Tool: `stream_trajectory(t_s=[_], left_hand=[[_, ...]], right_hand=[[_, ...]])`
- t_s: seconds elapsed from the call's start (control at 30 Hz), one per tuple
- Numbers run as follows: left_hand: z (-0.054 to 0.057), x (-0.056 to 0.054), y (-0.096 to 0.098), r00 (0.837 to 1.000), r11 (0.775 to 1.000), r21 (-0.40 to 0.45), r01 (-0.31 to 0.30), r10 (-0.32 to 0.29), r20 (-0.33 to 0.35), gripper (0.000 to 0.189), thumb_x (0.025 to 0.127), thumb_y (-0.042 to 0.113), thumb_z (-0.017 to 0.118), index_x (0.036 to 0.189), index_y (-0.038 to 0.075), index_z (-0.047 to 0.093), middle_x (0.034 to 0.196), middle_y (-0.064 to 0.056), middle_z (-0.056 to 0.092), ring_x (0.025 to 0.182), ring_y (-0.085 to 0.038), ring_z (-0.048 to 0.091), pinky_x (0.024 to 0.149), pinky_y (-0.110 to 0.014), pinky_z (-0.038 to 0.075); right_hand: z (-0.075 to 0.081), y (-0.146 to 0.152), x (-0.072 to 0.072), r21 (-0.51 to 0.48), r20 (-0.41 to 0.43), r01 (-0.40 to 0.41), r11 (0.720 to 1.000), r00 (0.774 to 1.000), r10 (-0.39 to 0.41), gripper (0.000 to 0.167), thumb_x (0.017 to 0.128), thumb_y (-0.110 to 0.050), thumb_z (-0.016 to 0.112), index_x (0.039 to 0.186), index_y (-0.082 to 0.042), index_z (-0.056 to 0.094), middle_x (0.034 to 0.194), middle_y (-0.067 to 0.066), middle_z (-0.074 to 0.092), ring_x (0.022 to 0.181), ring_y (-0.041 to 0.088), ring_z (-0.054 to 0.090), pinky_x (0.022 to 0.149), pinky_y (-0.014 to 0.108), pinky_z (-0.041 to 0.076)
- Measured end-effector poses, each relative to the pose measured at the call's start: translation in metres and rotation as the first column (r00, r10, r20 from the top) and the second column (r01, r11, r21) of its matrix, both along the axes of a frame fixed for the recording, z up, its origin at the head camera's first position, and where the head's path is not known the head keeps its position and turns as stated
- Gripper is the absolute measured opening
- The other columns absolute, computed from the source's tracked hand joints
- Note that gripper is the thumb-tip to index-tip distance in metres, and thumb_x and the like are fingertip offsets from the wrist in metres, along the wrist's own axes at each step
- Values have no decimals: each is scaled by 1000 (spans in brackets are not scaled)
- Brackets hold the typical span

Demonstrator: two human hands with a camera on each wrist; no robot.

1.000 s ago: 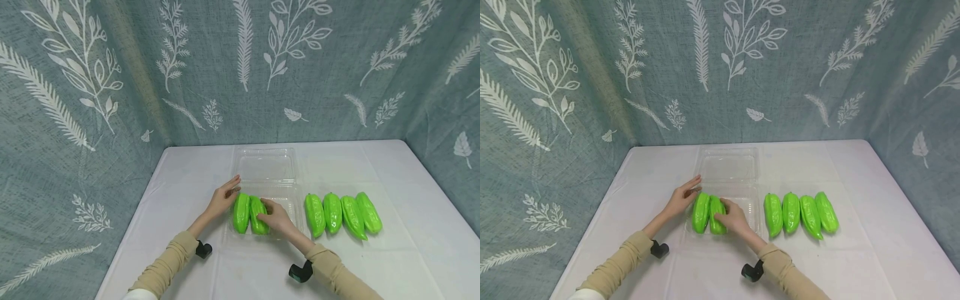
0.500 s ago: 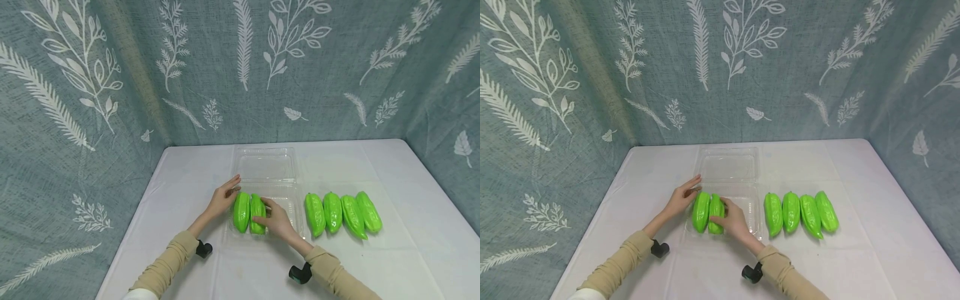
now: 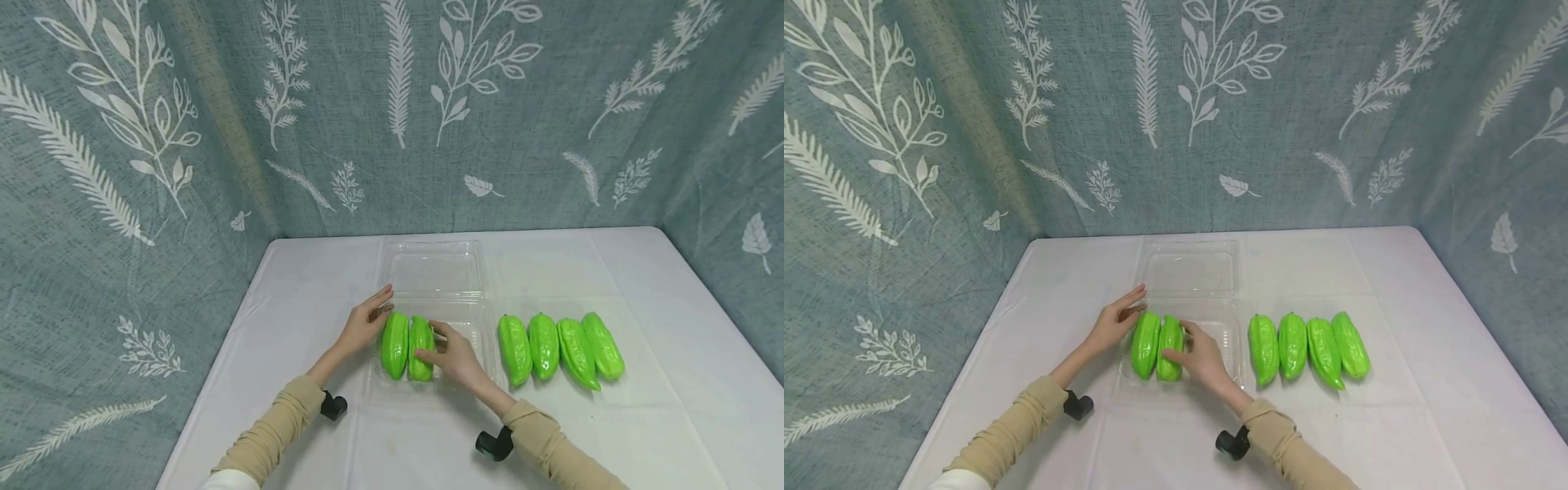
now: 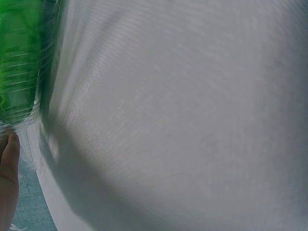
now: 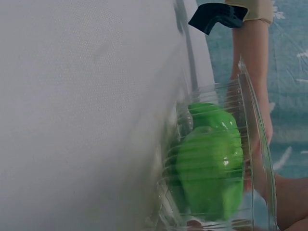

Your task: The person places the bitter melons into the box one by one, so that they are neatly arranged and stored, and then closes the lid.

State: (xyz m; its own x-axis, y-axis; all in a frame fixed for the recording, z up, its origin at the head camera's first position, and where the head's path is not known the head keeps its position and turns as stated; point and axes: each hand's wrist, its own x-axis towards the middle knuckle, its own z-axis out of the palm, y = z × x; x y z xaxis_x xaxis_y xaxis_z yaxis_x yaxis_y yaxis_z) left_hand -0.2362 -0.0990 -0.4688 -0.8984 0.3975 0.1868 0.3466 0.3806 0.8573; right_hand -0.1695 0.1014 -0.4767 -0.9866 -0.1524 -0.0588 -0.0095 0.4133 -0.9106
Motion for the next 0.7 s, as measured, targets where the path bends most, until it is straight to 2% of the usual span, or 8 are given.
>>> stream_trajectory(t_s=[0.1, 0.2, 0.43, 0.7], left_hand=[[11, 4, 1, 1000, 1000, -16, 10, -9, 21, 44, 91, -11, 47, 135, -13, 42, 149, -25, 33, 118, -41, 56, 106, -49, 42], [11, 3, 1, 1000, 1000, -21, 8, -7, 15, 44, 91, -11, 46, 134, -14, 41, 148, -26, 33, 118, -42, 56, 106, -49, 43], [-20, -13, -4, 1000, 1000, -11, -18, 18, -5, 44, 92, -9, 48, 136, -9, 44, 150, -18, 35, 118, -36, 58, 105, -47, 45], [-25, -17, -7, 1000, 1000, -2, 1, -1, 8, 45, 92, -7, 48, 137, -6, 44, 151, -16, 35, 118, -35, 58, 105, -46, 44]], right_hand=[[2, 1, 0, 12, 0, 3, 1000, 1000, -3, 67, 84, -20, 72, 138, 6, 42, 137, 32, 46, 116, 48, 54, 94, 51, 53], [3, 3, -1, 11, 9, 17, 1000, 1000, -17, 67, 84, -22, 72, 138, 4, 42, 138, 30, 46, 118, 48, 53, 96, 53, 51], [5, 5, -4, -8, -17, 17, 1000, 1000, -18, 67, 84, -22, 71, 140, 2, 41, 139, 29, 46, 119, 48, 52, 98, 52, 50], [6, 6, -6, -19, -32, 3, 1000, 999, -3, 68, 85, -22, 71, 140, 1, 40, 140, 27, 46, 122, 46, 51, 99, 50, 49]])
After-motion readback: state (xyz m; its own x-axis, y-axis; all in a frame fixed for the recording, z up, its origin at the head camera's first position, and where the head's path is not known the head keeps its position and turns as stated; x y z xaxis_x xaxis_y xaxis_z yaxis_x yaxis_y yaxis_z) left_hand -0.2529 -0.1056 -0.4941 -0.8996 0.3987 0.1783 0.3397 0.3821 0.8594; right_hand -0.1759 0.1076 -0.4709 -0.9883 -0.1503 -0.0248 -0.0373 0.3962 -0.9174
